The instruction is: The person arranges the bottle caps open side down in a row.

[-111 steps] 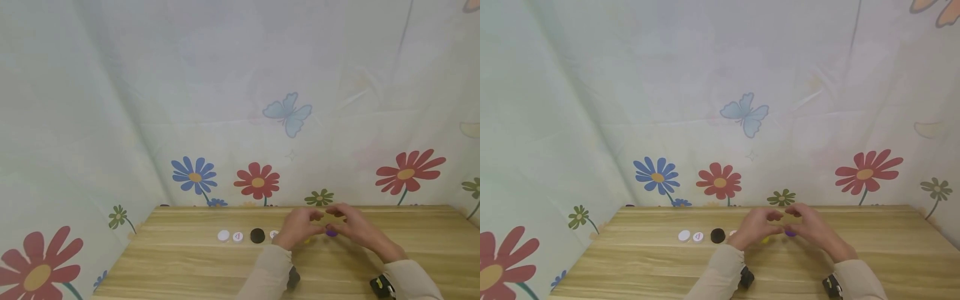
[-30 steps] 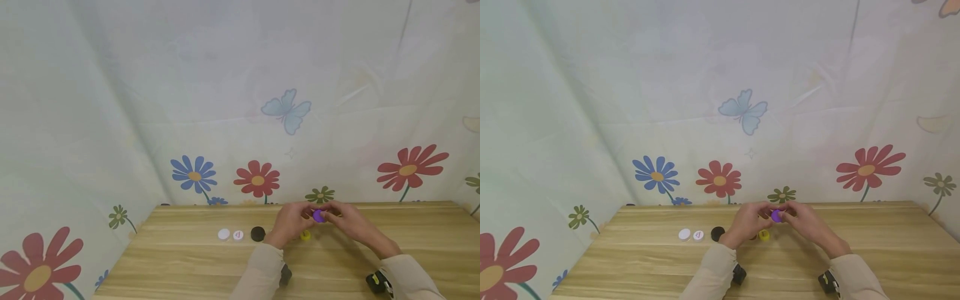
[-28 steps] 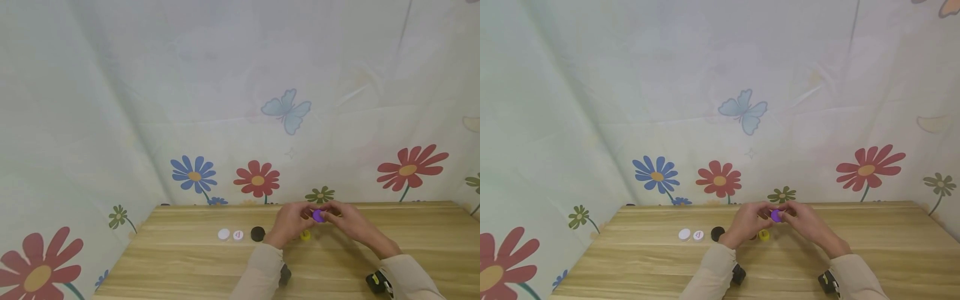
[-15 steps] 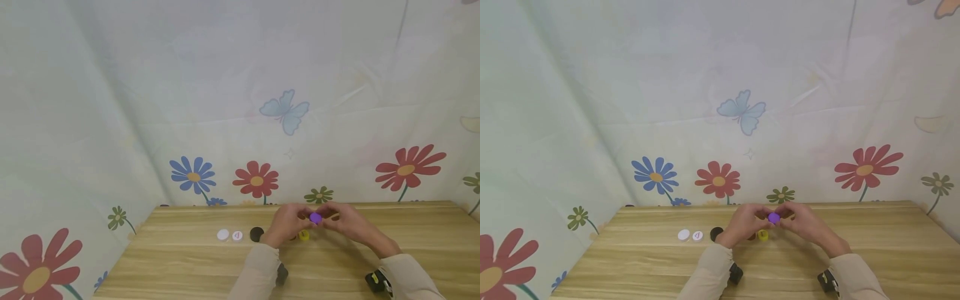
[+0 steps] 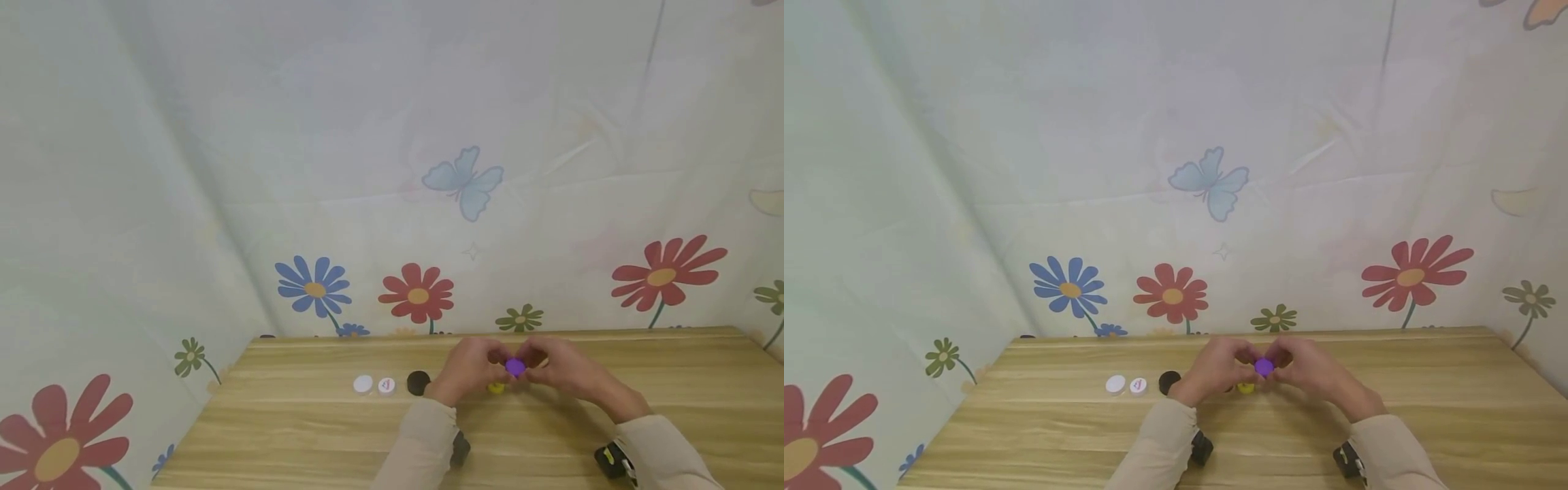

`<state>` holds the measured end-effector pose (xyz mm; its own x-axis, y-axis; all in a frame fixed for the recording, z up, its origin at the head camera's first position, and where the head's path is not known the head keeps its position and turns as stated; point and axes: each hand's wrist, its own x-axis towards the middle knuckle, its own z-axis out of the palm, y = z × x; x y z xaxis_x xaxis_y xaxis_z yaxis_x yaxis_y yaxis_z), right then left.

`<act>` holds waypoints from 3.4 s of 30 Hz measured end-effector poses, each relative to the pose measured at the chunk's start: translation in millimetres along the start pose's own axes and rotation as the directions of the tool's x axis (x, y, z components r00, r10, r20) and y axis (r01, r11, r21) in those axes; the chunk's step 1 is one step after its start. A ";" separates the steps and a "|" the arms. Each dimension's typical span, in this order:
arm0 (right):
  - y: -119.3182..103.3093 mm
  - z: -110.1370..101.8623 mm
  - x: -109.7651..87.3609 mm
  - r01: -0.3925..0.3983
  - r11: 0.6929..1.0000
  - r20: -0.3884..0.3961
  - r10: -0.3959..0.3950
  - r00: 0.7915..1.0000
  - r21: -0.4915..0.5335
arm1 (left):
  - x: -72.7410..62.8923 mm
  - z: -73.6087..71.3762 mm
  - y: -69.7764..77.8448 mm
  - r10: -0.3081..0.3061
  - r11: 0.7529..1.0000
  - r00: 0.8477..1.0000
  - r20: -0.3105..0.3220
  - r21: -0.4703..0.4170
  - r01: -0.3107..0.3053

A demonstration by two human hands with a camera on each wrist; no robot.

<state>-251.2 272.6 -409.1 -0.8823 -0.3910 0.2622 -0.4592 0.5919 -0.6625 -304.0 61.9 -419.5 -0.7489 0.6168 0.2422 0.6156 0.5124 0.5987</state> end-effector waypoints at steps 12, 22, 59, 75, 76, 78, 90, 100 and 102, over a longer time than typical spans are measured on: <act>7.8 6.9 2.3 -0.009 1.000 0.066 0.009 0.998 -0.006 | 0.3 3.9 3.5 -0.037 0.991 0.998 0.051 0.133 0.030; 11.6 10.0 1.5 0.025 1.000 0.077 -0.026 0.997 0.015 | -0.5 5.2 6.0 -0.040 0.990 0.996 0.082 0.138 0.028; 10.4 -11.7 -13.1 -0.030 0.994 -0.082 0.021 0.996 -0.108 | 7.8 18.5 12.8 0.011 0.991 1.000 -0.012 0.131 -0.009; 32.6 -36.9 -37.2 -0.126 0.981 -0.178 0.099 0.979 -0.148 | 32.1 49.7 42.4 0.001 0.972 0.998 -0.066 0.233 0.014; 33.8 -37.2 -37.9 -0.133 0.980 -0.172 0.106 0.979 -0.149 | 32.9 51.3 44.0 -0.003 0.972 0.998 -0.063 0.236 0.018; 36.6 -37.2 -39.1 -0.140 0.979 -0.162 0.116 0.980 -0.148 | 34.5 54.4 46.4 -0.020 0.973 0.998 -0.060 0.227 0.033; 49.7 -31.2 -35.1 -0.149 0.973 -0.116 0.129 0.985 -0.177 | 35.7 62.0 49.3 -0.045 0.968 0.998 -0.034 0.244 0.052; 48.3 -28.5 -30.4 -0.166 0.967 -0.127 0.143 0.982 -0.193 | 34.8 60.5 48.7 -0.053 0.973 0.999 -0.003 0.226 0.052; 47.7 -28.0 -29.1 -0.162 0.970 -0.123 0.141 0.982 -0.181 | 33.9 59.2 47.3 -0.046 0.974 0.999 -0.004 0.221 0.045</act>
<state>-250.3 331.9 -428.7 -0.9443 -0.2138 0.2502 -0.3211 0.7651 -0.5581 -285.7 142.4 -428.2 -0.7772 0.5904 0.2174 0.6198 0.6592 0.4258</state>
